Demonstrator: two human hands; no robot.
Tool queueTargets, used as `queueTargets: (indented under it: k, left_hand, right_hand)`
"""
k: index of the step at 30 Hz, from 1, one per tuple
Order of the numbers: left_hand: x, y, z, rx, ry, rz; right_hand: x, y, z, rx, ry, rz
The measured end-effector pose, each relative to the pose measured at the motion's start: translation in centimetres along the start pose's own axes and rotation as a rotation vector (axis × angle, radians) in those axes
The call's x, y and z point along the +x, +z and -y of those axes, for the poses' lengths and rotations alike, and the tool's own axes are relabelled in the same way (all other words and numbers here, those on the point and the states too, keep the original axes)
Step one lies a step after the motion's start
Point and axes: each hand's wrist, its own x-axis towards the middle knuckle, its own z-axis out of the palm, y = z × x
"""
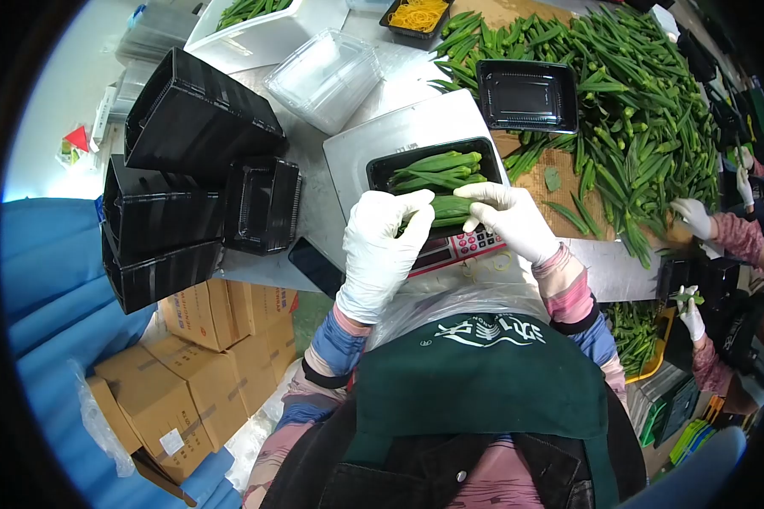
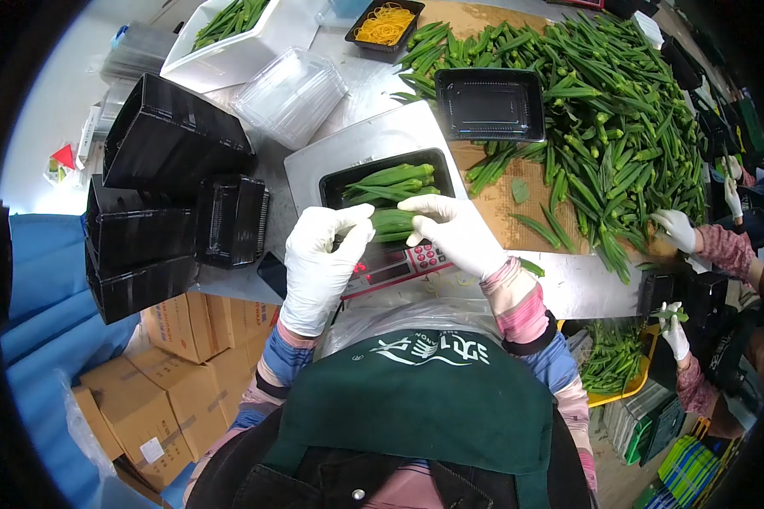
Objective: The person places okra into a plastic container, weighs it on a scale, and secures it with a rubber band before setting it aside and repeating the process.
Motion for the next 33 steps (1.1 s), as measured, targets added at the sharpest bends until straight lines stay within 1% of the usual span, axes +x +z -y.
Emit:
queueTargets:
  k: [2, 5, 8, 9, 10, 11, 12, 13, 14, 15, 16, 17, 18, 19, 21, 23, 25, 27, 29, 30, 33]
  left_hand:
    - [-0.1, 0.1, 0.1, -0.027, -0.006, -0.001]
    - [0.2, 0.0, -0.4, 0.008, 0.035, 0.020]
    - [0.5, 0.0, 0.1, -0.247, -0.059, -0.017]
    - [1.0, -0.6, 0.4, -0.298, -0.081, -0.046]
    - [1.5, -1.2, 0.6, -0.379, -0.160, -0.105]
    - [2.0, -1.8, 0.9, -0.459, -0.241, -0.165]
    - [2.3, -2.5, 1.6, -0.461, -0.241, -0.193]
    - [2.6, -3.2, 2.4, -0.463, -0.242, -0.221]
    - [2.6, -3.7, 3.2, -0.436, -0.252, -0.214]
    - [2.7, -3.5, 3.7, -0.442, -0.236, -0.206]
    - [2.7, -3.2, 4.2, -0.448, -0.222, -0.197]
    - [2.7, -2.9, 4.3, -0.454, -0.207, -0.186]
    - [2.9, -2.5, 3.9, -0.166, -0.099, -0.131]
    - [3.0, -1.9, 3.0, -0.084, -0.042, -0.066]
    - [3.8, 0.1, 2.5, 0.180, 0.262, -0.005]
    - [4.0, 2.4, 3.7, 0.278, 0.375, 0.094]
    - [3.7, 3.4, 3.4, 0.526, 0.372, 0.192]
    - [2.9, 3.4, 3.4, 0.532, 0.392, 0.183]
    - [1.7, 3.3, 4.7, 0.539, 0.416, 0.160]
    - [1.4, 3.1, 4.9, 0.485, 0.418, 0.200]
    - [-0.4, 3.1, 5.8, 0.429, 0.499, 0.095]
  right_hand:
    - [0.3, 0.4, -0.9, 0.028, -0.043, -0.036]
    - [0.0, 0.4, -0.2, -0.016, 0.000, -0.052]
    - [-2.1, -1.9, -0.8, 0.027, -0.025, -0.115]
    - [-3.7, -3.4, -0.8, 0.111, 0.028, -0.154]
    - [-5.7, -5.3, -1.2, 0.101, 0.077, -0.191]
    - [-8.3, -7.8, -2.3, 0.024, 0.047, -0.192]
    - [-11.1, -10.2, -3.3, -0.135, 0.043, -0.211]
    - [-14.2, -12.8, -4.7, -0.177, 0.123, -0.184]
    - [-18.0, -14.9, -6.3, -0.263, 0.328, -0.266]
    - [-22.0, -18.4, -11.0, -0.432, 0.292, -0.242]
    - [-24.9, -19.6, -10.6, -0.723, 0.504, -0.193]
    - [-28.1, -21.3, -13.4, -1.047, 0.591, -0.241]
    - [-28.6, -21.2, -13.2, -0.973, 0.629, -0.328]
    - [-28.4, -20.2, -12.2, -0.896, 0.667, -0.415]
    - [-25.0, -17.5, -10.5, -0.641, 0.464, -0.554]
    - [-20.3, -14.6, -11.0, -0.508, 0.248, -0.614]
    - [-15.2, -11.0, -9.9, -0.566, 0.158, -0.557]
    - [-10.4, -7.3, -8.7, -0.680, -0.086, -0.619]
    - [-5.8, -4.6, -7.0, -0.725, -0.389, -0.603]
    - [-4.1, -3.3, -5.8, -0.737, -0.446, -0.593]
    - [-0.4, -0.3, -3.5, -0.789, -0.586, -0.531]
